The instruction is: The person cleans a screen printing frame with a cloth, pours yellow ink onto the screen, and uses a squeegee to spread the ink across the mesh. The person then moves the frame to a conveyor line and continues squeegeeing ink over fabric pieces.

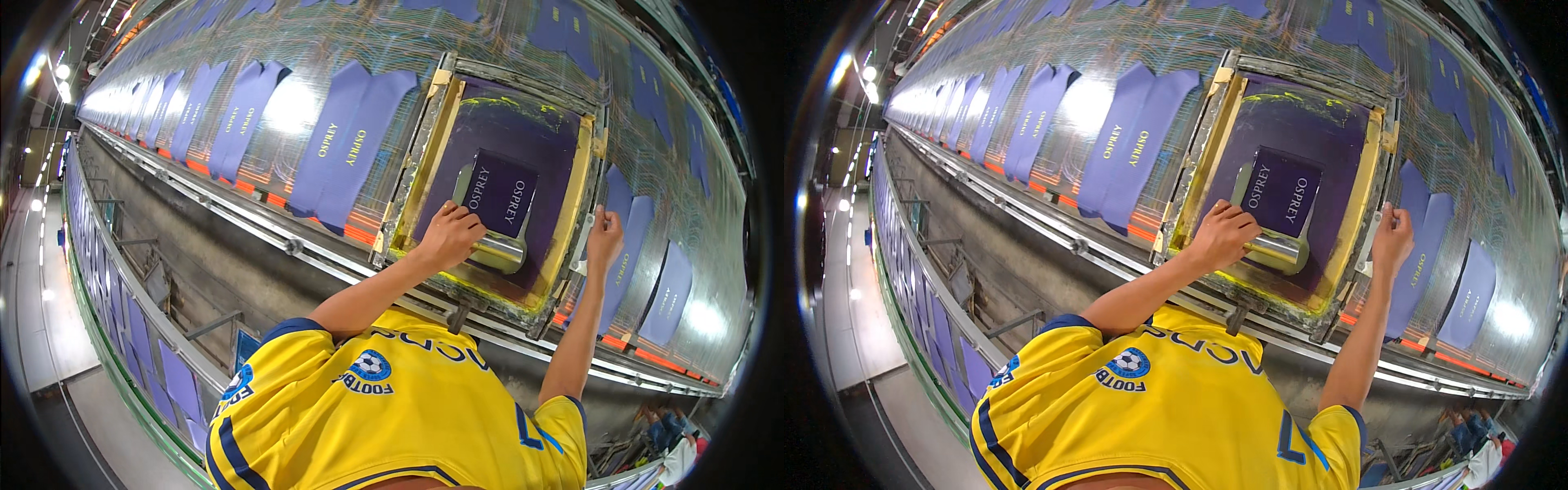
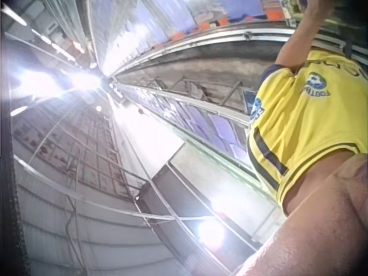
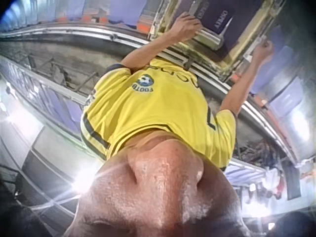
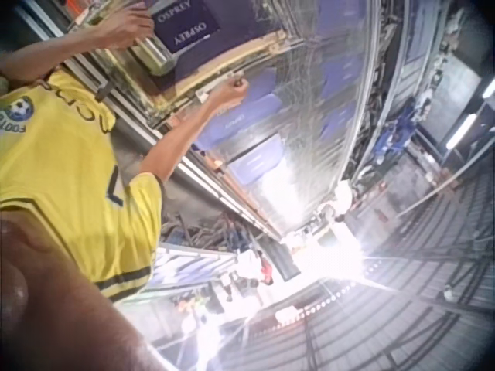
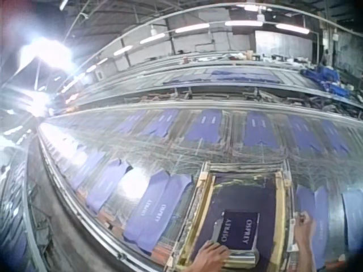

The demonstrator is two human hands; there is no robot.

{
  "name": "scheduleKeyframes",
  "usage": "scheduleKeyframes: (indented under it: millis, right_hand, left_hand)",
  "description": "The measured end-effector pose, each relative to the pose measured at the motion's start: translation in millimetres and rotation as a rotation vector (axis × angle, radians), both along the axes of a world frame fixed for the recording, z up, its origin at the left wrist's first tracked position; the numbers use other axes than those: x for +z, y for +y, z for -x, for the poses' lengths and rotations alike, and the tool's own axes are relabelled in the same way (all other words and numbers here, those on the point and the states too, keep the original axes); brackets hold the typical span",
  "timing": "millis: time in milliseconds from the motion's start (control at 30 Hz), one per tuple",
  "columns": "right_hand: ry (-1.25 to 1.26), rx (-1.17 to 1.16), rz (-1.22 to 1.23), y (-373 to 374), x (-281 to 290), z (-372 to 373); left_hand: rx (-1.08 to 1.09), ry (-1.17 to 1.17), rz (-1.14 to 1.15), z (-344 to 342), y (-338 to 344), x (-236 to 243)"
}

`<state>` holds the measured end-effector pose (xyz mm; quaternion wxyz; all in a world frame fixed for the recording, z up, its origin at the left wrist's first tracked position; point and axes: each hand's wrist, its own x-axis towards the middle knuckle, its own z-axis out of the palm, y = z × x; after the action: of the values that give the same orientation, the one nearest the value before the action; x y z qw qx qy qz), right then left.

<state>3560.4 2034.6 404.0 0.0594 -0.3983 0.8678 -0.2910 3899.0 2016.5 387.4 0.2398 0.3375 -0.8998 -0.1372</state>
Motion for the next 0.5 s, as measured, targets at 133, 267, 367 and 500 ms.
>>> scheduleKeyframes:
  millis: [133, 267, 367, 500]
  right_hand:
    - [0.073, 0.108, 0.152, -21, -35, -69]
    - [-0.073, 0.132, 0.337, -71, -63, -193]
    - [-0.214, 0.116, 0.315, -102, -56, -267]
    - [-0.234, 0.093, 0.286, -121, -58, -309]
  left_hand:
    - [0.052, -0.092, 0.010, -62, -31, 8]
    - [0.082, -0.178, -0.055, -178, -82, 10]
    - [0.065, -0.198, 0.003, -249, -110, 9]
    - [0.018, -0.155, 0.032, -306, -117, 12]
